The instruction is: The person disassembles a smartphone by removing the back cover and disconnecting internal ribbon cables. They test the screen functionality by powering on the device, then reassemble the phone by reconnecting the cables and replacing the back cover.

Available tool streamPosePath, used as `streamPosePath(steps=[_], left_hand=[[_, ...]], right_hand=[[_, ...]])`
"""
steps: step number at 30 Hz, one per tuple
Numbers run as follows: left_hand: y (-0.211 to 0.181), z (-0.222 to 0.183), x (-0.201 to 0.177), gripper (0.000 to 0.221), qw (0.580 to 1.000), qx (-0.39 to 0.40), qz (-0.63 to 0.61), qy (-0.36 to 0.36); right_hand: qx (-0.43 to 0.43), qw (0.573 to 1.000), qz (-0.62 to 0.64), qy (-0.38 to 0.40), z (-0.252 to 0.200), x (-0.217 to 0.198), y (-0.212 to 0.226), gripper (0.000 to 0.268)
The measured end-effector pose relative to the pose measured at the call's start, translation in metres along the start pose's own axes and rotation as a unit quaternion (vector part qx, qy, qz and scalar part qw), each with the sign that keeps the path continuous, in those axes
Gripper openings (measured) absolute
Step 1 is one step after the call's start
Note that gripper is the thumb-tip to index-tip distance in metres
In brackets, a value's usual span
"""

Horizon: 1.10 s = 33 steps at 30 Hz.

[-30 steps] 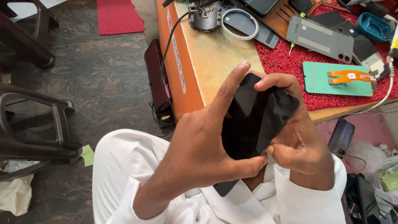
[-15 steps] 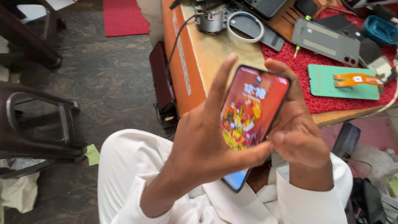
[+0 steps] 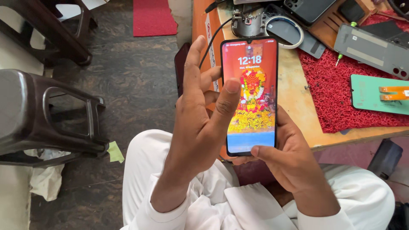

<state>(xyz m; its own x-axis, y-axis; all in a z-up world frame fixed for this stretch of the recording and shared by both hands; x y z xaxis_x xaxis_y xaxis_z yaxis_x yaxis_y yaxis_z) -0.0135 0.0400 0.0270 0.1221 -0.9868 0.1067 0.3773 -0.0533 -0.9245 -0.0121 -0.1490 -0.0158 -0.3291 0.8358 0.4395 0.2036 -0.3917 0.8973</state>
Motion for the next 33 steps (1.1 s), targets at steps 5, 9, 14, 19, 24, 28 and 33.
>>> streamPosePath(steps=[5, 9, 14, 19, 24, 28, 33], left_hand=[[0.0028, -0.0025, 0.0036, 0.082, 1.0, -0.001, -0.004, 0.0], [0.0043, -0.0025, 0.0048, 0.081, 0.999, 0.002, -0.04, 0.007], [0.0032, -0.0014, 0.0051, 0.081, 0.999, -0.002, -0.031, 0.01], [0.0022, -0.0019, 0.0061, 0.083, 0.999, -0.001, -0.046, 0.014], [0.0014, -0.0037, 0.0052, 0.083, 0.999, 0.008, -0.04, 0.017], [0.0007, -0.002, 0.006, 0.08, 1.0, 0.007, -0.024, 0.009], [0.003, 0.0012, 0.0088, 0.071, 0.999, -0.008, -0.026, -0.022]], right_hand=[[0.0, 0.983, 0.175, 0.046, 0.0002, -0.0021, 0.0004, 0.051], [0.005, 0.991, 0.129, 0.014, -0.0026, -0.004, 0.0038, 0.054], [-0.008, 1.0, 0.024, -0.011, -0.0039, -0.0034, 0.0019, 0.067], [-0.034, 0.999, -0.018, -0.029, -0.0046, -0.0058, -0.0006, 0.067], [-0.036, 0.999, 0.01, -0.016, -0.0054, -0.007, -0.0023, 0.064], [-0.042, 0.998, -0.025, -0.042, -0.0036, -0.0071, -0.0023, 0.067], [-0.017, 0.998, 0.039, -0.048, -0.0036, -0.0093, 0.0026, 0.071]])
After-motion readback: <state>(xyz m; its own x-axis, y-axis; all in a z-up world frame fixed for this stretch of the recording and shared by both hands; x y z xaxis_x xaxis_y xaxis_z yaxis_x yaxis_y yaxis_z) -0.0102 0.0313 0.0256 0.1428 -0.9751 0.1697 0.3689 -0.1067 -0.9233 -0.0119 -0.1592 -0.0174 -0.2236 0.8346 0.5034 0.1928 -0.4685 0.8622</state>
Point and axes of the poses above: each hand's wrist, its own z-axis towards the middle knuckle, its own x-axis out of the palm, y = z × x, the point moved 1 cm from there along z, towards the middle knuckle, and after that the axes turned 3 degrees about -y, right-handed, at the moved point
